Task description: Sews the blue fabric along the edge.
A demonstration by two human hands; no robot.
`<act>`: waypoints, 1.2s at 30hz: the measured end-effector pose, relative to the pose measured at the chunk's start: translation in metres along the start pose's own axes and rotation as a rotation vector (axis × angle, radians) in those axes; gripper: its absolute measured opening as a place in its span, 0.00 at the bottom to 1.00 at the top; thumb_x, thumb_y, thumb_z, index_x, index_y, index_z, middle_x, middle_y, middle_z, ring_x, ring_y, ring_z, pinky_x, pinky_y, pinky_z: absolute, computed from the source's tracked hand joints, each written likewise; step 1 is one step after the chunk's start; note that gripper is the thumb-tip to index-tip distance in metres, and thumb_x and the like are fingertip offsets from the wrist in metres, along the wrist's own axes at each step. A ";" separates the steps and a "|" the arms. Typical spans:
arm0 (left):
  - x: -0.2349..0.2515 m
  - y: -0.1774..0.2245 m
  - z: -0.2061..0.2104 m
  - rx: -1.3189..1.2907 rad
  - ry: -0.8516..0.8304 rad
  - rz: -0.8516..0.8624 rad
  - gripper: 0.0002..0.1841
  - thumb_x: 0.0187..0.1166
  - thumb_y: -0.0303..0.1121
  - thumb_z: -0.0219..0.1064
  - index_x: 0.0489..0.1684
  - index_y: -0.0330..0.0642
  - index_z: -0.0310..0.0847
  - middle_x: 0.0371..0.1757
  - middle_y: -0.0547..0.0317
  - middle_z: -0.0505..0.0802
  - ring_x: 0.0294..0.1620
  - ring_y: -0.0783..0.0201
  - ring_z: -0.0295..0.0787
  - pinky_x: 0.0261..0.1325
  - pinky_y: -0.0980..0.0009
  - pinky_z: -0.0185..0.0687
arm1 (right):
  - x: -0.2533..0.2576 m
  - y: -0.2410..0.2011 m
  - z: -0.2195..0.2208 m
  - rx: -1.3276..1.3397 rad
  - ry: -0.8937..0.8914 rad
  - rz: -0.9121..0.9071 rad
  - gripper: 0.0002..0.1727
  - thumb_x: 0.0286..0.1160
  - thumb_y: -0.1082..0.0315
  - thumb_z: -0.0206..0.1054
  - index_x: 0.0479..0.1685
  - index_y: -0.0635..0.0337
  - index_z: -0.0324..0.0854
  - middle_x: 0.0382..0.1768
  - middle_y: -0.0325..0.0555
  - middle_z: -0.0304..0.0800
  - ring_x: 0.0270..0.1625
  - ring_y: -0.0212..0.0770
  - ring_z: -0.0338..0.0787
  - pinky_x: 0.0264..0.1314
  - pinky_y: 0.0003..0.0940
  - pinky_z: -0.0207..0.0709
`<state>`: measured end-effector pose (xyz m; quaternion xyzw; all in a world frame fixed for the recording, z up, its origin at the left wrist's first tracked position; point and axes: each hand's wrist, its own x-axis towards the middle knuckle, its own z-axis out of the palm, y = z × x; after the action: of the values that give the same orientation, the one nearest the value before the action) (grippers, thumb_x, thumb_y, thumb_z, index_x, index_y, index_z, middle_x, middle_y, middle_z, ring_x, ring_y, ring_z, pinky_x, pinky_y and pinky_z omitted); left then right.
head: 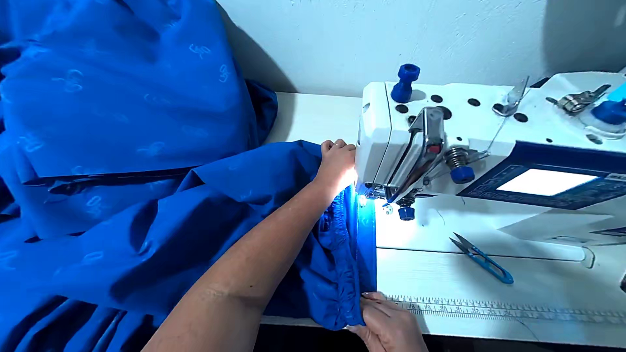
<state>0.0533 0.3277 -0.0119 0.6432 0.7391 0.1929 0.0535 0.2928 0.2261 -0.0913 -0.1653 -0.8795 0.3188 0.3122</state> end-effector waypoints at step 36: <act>-0.184 0.045 -0.088 0.025 -0.118 0.884 0.16 0.84 0.25 0.54 0.21 0.44 0.78 0.15 0.59 0.81 0.22 0.58 0.80 0.50 0.60 0.77 | 0.043 0.008 -0.011 -0.080 0.024 -0.451 0.10 0.85 0.70 0.61 0.40 0.57 0.89 0.41 0.42 0.98 0.54 0.37 0.96 0.72 0.35 0.82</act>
<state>0.0970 0.1346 0.0538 0.9080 0.3909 0.1510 0.0001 0.2689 0.2584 -0.0713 0.0194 -0.9024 0.2041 0.3790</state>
